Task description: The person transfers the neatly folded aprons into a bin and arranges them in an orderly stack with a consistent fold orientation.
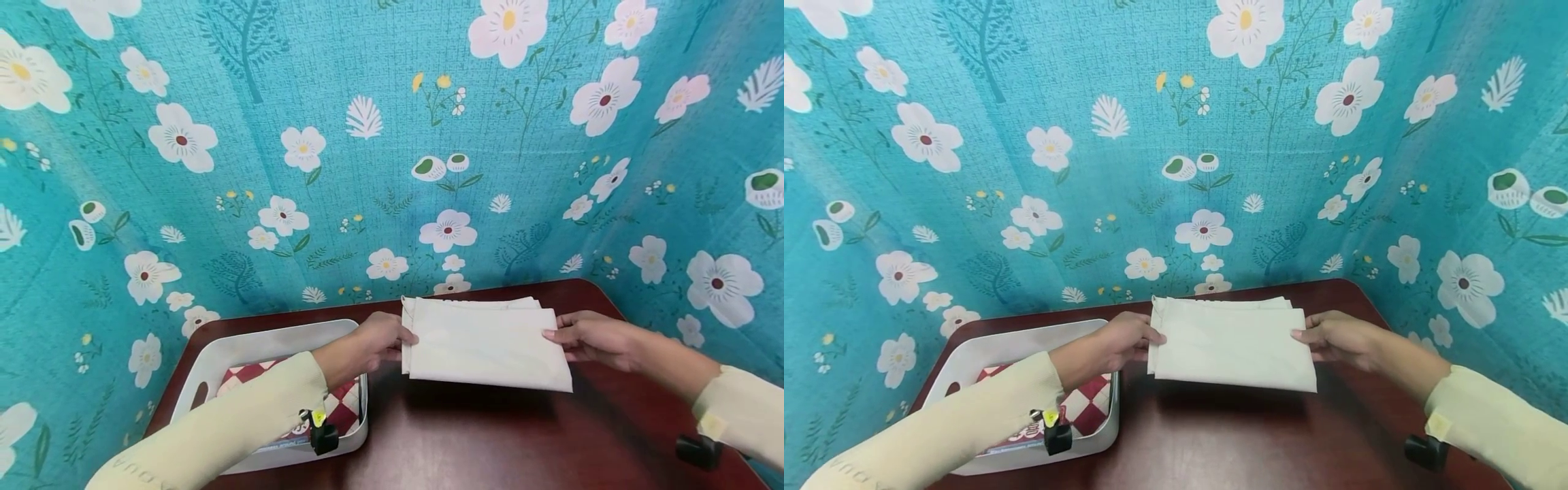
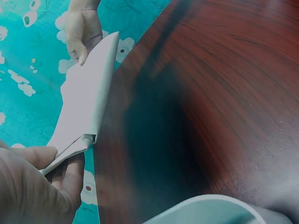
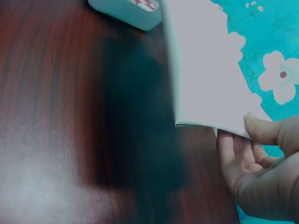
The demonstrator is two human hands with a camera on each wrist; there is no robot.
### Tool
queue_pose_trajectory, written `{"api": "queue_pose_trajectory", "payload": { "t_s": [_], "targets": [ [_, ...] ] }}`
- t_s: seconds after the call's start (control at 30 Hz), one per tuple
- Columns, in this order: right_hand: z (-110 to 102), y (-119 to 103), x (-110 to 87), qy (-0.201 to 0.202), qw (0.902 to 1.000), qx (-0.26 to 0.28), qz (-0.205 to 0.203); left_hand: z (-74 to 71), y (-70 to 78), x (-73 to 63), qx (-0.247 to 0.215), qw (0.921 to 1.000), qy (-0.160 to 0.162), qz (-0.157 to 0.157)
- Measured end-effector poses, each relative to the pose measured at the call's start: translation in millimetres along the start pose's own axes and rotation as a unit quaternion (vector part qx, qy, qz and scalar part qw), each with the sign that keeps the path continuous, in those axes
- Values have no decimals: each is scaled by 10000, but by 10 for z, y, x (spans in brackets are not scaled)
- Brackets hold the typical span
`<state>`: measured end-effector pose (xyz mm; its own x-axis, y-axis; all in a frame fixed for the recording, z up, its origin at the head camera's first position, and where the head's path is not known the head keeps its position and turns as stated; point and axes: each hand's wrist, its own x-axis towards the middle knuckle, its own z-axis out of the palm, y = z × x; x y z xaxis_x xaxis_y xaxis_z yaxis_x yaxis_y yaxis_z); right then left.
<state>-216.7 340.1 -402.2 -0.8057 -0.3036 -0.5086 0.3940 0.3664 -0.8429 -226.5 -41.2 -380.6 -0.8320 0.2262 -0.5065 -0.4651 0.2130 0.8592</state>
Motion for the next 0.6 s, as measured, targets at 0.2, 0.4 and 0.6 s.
{"api": "queue_pose_trajectory", "payload": {
  "t_s": [0.2, 0.4, 0.6],
  "targets": [
    [83, -57, 9, -89, 9998, 114, -102, -102, -14, -79, -66, 10000, -25, 46],
    [180, -99, -10, -108, 9995, 260, -169, -200, -69, -142, -147, 9998, -75, 72],
    [328, -142, -27, -205, 9988, 383, -234, -322, -149, -195, -39, 10000, 6, 27]
  ]
}}
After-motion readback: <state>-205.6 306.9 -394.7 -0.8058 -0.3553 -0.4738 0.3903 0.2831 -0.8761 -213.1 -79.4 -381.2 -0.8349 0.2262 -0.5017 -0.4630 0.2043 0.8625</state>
